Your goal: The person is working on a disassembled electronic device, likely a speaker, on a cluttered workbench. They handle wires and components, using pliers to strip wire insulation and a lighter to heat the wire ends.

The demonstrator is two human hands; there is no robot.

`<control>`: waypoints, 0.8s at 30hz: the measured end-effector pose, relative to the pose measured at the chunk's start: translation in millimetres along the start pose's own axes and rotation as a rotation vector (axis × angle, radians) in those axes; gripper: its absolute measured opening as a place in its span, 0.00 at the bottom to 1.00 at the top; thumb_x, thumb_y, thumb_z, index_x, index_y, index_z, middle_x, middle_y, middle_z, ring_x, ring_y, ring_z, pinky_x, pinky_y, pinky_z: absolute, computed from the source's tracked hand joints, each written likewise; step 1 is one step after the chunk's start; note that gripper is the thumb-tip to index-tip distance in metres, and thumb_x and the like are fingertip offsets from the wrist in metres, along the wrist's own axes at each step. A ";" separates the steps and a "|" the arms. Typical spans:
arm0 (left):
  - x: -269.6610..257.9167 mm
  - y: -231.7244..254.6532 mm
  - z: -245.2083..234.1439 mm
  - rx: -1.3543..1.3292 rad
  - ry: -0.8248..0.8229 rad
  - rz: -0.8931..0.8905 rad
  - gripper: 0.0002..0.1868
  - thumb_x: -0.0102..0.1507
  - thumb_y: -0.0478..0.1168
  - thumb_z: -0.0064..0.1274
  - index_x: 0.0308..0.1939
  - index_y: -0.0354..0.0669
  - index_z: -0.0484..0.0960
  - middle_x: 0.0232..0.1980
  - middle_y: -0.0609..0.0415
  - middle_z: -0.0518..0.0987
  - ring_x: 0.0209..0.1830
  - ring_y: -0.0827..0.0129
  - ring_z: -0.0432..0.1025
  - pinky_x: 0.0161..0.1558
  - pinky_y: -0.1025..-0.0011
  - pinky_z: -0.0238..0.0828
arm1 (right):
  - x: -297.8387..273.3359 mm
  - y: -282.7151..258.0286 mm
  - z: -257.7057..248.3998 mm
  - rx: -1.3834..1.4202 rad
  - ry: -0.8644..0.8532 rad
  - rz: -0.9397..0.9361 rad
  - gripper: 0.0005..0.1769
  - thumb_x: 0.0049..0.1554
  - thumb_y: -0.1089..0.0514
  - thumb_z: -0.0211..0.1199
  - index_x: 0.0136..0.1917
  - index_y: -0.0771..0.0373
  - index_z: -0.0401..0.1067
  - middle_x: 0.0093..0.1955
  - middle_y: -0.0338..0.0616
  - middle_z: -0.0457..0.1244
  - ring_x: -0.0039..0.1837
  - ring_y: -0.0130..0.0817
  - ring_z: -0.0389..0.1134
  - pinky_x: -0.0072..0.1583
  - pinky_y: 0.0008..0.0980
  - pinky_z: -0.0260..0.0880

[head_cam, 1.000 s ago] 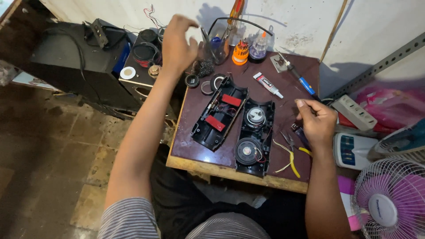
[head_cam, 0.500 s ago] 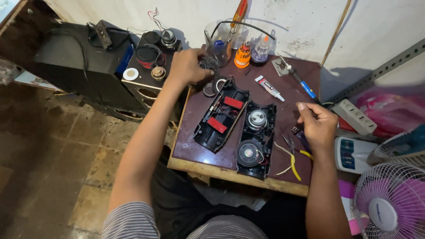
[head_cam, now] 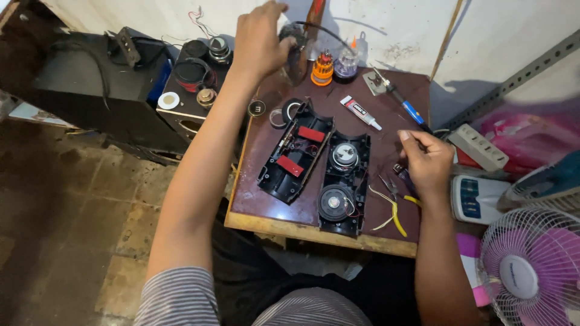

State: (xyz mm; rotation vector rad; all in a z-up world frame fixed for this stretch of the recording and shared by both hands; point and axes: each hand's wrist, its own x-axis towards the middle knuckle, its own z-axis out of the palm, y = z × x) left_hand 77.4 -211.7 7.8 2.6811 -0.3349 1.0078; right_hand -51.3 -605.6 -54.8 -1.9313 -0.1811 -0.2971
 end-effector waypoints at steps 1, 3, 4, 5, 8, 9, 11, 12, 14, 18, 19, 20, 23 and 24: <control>-3.4 12.1 -13.3 -0.004 -0.003 0.005 0.29 0.55 0.44 0.68 0.58 0.40 0.78 0.54 0.45 0.82 0.55 0.46 0.74 0.51 0.47 0.66 | 0.7 1.0 1.3 -0.001 0.006 0.005 0.09 0.67 0.57 0.65 0.53 0.65 0.81 0.32 0.36 0.64 0.37 0.20 0.60 0.42 0.23 0.59; -10.7 36.4 -39.6 -0.113 0.172 -0.004 0.22 0.60 0.34 0.66 0.56 0.49 0.76 0.53 0.50 0.83 0.52 0.44 0.75 0.48 0.50 0.63 | 1.9 3.1 3.0 0.000 0.038 0.012 0.09 0.66 0.56 0.66 0.53 0.64 0.81 0.32 0.38 0.65 0.35 0.19 0.60 0.39 0.22 0.58; -17.8 50.9 -45.4 -0.120 0.168 -0.001 0.22 0.60 0.34 0.66 0.56 0.49 0.76 0.53 0.50 0.83 0.52 0.44 0.75 0.48 0.50 0.63 | 2.2 -0.6 4.7 -0.004 0.044 0.018 0.09 0.66 0.56 0.66 0.53 0.64 0.81 0.32 0.38 0.65 0.35 0.19 0.60 0.39 0.22 0.58; -24.8 64.2 -51.8 -0.243 0.128 -0.072 0.21 0.62 0.34 0.63 0.58 0.41 0.76 0.55 0.47 0.83 0.54 0.49 0.76 0.53 0.54 0.70 | 2.9 -4.0 7.8 0.017 0.056 0.065 0.09 0.65 0.55 0.66 0.53 0.62 0.82 0.31 0.37 0.64 0.33 0.19 0.59 0.37 0.22 0.58; -51.0 106.4 -62.2 -0.502 0.001 -0.148 0.16 0.64 0.38 0.59 0.54 0.36 0.81 0.51 0.46 0.85 0.48 0.60 0.79 0.52 0.63 0.77 | -1.6 -40.6 8.5 0.005 0.010 0.089 0.10 0.65 0.54 0.67 0.53 0.61 0.82 0.32 0.37 0.65 0.31 0.19 0.58 0.34 0.21 0.56; -56.9 119.3 -65.7 -0.625 -0.064 -0.153 0.13 0.64 0.41 0.57 0.49 0.38 0.85 0.46 0.48 0.87 0.41 0.66 0.80 0.45 0.69 0.77 | 0.5 -58.5 8.3 -0.022 -0.054 0.044 0.10 0.65 0.54 0.66 0.54 0.61 0.82 0.33 0.38 0.66 0.30 0.20 0.59 0.33 0.20 0.56; -69.0 150.9 -75.8 -0.671 -0.160 -0.156 0.17 0.66 0.45 0.56 0.53 0.39 0.84 0.51 0.47 0.86 0.45 0.64 0.81 0.46 0.68 0.77 | 4.4 -71.1 10.9 -0.050 -0.096 -0.017 0.10 0.65 0.54 0.65 0.53 0.60 0.82 0.33 0.37 0.67 0.33 0.19 0.60 0.36 0.21 0.57; -76.0 166.9 -81.2 -0.713 -0.249 -0.167 0.21 0.67 0.49 0.55 0.57 0.39 0.82 0.56 0.46 0.85 0.49 0.62 0.81 0.48 0.68 0.78 | 6.1 -77.6 11.5 -0.079 -0.149 -0.084 0.09 0.65 0.54 0.65 0.52 0.59 0.83 0.33 0.35 0.68 0.35 0.18 0.62 0.39 0.21 0.58; -83.7 183.4 -76.8 -0.747 -0.296 -0.216 0.23 0.66 0.51 0.55 0.57 0.38 0.83 0.54 0.47 0.86 0.50 0.64 0.82 0.49 0.68 0.76 | 7.9 -81.4 15.3 -0.034 -0.173 -0.150 0.08 0.65 0.57 0.65 0.52 0.62 0.82 0.34 0.36 0.67 0.37 0.19 0.62 0.40 0.23 0.60; -90.8 198.0 -68.2 -0.840 -0.258 -0.254 0.11 0.66 0.43 0.54 0.44 0.46 0.90 0.40 0.59 0.90 0.38 0.81 0.79 0.38 0.76 0.71 | 8.0 -100.2 19.7 0.042 -0.234 -0.186 0.09 0.65 0.55 0.66 0.50 0.61 0.82 0.34 0.38 0.67 0.35 0.20 0.63 0.39 0.22 0.62; -93.1 198.4 -71.8 -0.841 -0.265 -0.250 0.11 0.66 0.43 0.54 0.44 0.46 0.90 0.40 0.59 0.90 0.38 0.81 0.79 0.38 0.76 0.71 | 7.4 -99.6 20.1 0.044 -0.228 -0.182 0.09 0.65 0.55 0.66 0.50 0.61 0.82 0.34 0.38 0.67 0.35 0.20 0.63 0.39 0.22 0.62; -95.5 198.9 -74.8 -0.882 -0.238 -0.297 0.09 0.66 0.41 0.55 0.43 0.47 0.90 0.36 0.54 0.88 0.40 0.70 0.81 0.41 0.70 0.74 | 7.0 -98.4 20.6 0.123 -0.206 -0.195 0.05 0.63 0.61 0.67 0.49 0.64 0.82 0.32 0.42 0.67 0.33 0.22 0.64 0.37 0.22 0.63; -105.7 190.9 -78.8 -0.919 -0.217 -0.350 0.08 0.66 0.40 0.55 0.42 0.48 0.90 0.30 0.52 0.86 0.39 0.61 0.83 0.44 0.65 0.78 | 2.4 -99.3 11.6 0.182 -0.208 -0.229 0.04 0.60 0.67 0.69 0.49 0.67 0.81 0.31 0.47 0.67 0.32 0.25 0.65 0.35 0.23 0.63; -110.6 186.3 -78.6 -0.908 -0.206 -0.349 0.08 0.66 0.39 0.56 0.42 0.48 0.90 0.28 0.53 0.85 0.37 0.64 0.83 0.43 0.67 0.78 | 0.1 -99.3 7.5 0.165 -0.235 -0.270 0.04 0.60 0.68 0.69 0.50 0.68 0.81 0.32 0.48 0.67 0.33 0.26 0.65 0.35 0.23 0.62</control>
